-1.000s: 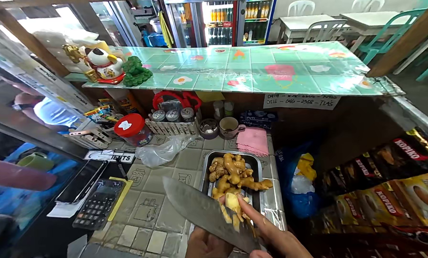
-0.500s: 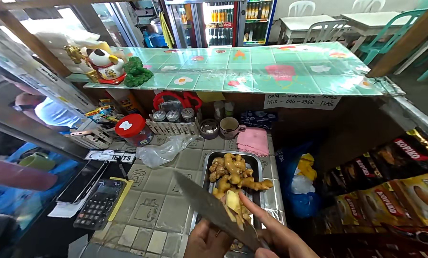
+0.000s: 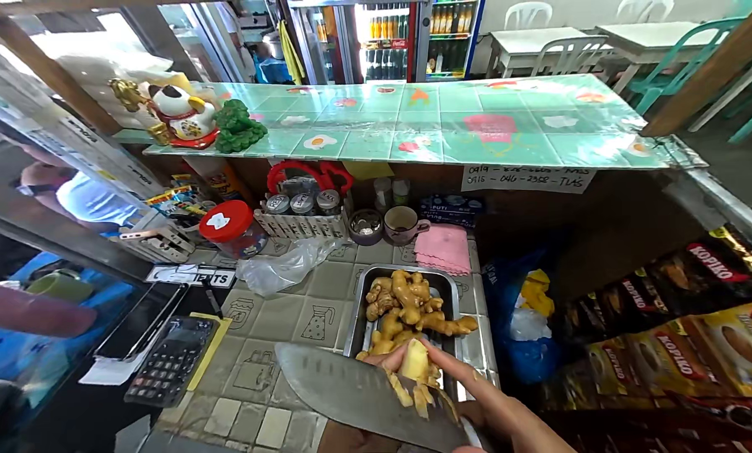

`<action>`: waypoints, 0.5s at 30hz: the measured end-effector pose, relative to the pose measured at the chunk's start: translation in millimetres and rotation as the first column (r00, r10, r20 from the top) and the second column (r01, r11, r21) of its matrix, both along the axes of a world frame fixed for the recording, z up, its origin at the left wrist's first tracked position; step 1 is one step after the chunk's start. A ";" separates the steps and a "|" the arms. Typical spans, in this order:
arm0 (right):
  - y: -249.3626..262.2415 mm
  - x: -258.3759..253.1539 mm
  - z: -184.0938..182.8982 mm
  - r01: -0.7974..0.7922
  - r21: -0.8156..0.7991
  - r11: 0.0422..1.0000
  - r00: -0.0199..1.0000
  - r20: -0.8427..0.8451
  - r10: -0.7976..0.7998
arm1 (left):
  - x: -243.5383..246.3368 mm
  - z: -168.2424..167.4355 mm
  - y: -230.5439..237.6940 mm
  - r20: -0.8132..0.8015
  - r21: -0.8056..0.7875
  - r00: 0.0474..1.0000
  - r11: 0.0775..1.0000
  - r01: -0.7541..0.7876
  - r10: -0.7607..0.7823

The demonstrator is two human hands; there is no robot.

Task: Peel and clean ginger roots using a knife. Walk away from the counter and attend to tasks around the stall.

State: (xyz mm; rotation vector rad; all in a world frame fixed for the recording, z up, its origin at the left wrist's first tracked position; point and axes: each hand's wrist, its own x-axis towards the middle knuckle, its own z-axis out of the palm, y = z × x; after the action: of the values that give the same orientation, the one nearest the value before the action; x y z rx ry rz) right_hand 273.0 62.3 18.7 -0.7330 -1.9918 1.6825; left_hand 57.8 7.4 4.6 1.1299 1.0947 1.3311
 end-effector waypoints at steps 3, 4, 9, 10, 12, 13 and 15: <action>-2.9 -4.0 -5.6 0.036 0.010 0.999 0.999 -0.021 -0.036 | 5.5 4.6 -8.4 -0.017 -0.057 0.998 0.996 -0.069 0.068; -4.7 -6.1 -7.9 0.051 0.005 0.999 0.998 -0.048 -0.051 | 7.7 4.9 -11.5 -0.010 -0.081 0.996 0.992 -0.093 0.093; -9.6 -16.2 -13.2 0.068 -0.041 0.997 0.979 -0.189 -0.074 | 23.7 5.3 -18.1 0.110 -0.115 0.977 0.979 -0.170 0.182; -10.3 -17.4 -13.9 0.097 -0.073 0.993 0.972 -0.207 -0.111 | 24.3 4.2 -16.6 0.125 -0.080 0.981 0.987 -0.143 0.152; -9.5 -17.2 -12.6 0.088 -0.211 0.973 0.956 -0.258 -0.143 | 23.3 -0.7 -13.4 0.153 -0.026 0.984 0.996 -0.084 0.087; -8.0 -15.5 -11.2 0.061 -0.265 0.962 0.952 -0.274 -0.136 | 22.7 -2.2 -12.3 0.172 -0.019 0.983 0.998 -0.063 0.066; -4.1 -10.2 -8.6 0.003 -0.283 0.959 0.959 -0.270 -0.082 | 22.2 -2.7 -12.4 0.210 -0.044 0.975 0.997 -0.061 0.069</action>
State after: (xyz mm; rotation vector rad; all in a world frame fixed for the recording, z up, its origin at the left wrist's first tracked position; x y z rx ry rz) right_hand 262.7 58.2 10.1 -0.5857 -1.5546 1.9454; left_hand 79.9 -5.0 1.9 0.9083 1.0031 1.4401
